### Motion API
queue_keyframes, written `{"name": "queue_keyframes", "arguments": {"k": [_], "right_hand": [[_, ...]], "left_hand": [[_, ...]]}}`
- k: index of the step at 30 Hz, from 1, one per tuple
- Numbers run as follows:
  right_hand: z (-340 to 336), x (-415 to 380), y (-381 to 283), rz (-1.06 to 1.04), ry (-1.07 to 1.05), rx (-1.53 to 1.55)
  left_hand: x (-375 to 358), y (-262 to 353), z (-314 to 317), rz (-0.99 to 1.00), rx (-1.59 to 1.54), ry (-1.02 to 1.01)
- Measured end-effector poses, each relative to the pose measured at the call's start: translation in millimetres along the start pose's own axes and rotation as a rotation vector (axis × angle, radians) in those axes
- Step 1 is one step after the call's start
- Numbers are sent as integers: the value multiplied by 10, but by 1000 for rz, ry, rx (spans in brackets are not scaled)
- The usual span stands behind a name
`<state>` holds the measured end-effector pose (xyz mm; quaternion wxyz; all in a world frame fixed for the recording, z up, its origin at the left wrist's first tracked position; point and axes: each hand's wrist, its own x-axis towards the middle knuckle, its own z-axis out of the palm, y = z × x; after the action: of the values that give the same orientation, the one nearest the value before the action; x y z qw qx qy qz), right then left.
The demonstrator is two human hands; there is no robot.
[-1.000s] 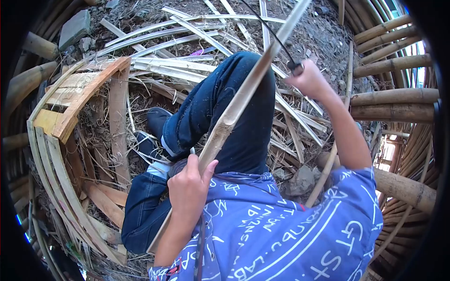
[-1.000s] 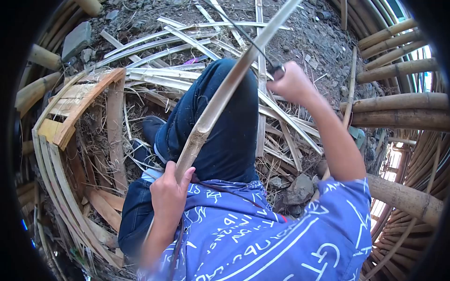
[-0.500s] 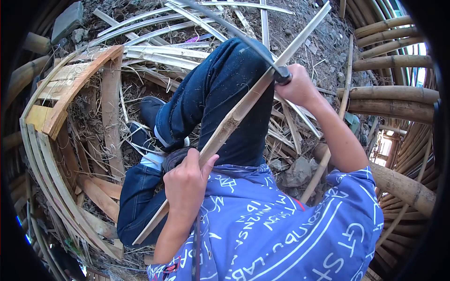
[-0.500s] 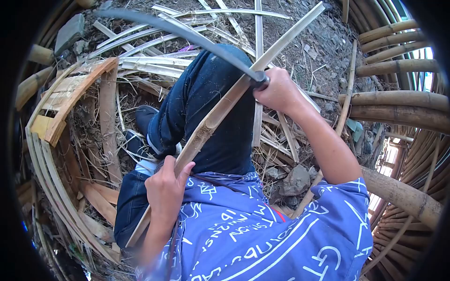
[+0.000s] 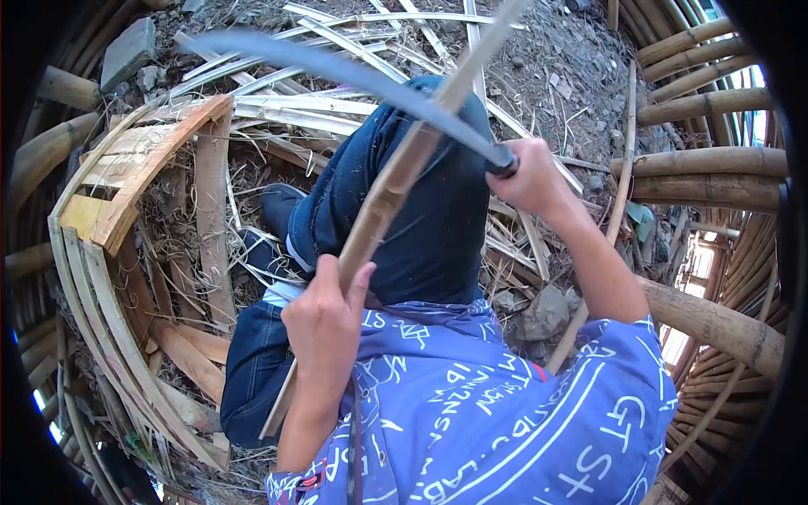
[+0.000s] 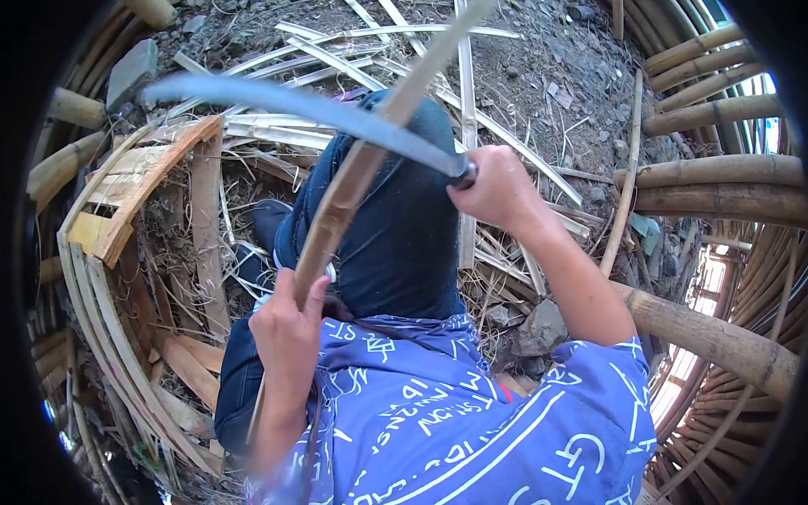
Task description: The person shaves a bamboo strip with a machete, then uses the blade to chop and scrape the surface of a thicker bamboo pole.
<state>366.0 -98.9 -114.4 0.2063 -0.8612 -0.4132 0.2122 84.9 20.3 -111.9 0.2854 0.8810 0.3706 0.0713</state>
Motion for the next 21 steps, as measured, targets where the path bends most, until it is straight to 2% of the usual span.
{"name": "queue_keyframes", "arguments": {"k": [6,11,17,20,21], "right_hand": [[-66,147,-160,91,-130,-134],[-99,217,-77,33,-144,-227],[-172,271,-113,47,-183,-254],[-227,313,64,74,-148,-303],[-268,316,131,97,-60,-256]], "left_hand": [[5,-111,-4,-26,-1,9],[-40,-109,46,-21,-178,-29],[-73,-125,3,-18,-184,-40],[-133,-125,-17,-23,-140,-47],[-159,-115,-21,-27,-139,-46]]}}
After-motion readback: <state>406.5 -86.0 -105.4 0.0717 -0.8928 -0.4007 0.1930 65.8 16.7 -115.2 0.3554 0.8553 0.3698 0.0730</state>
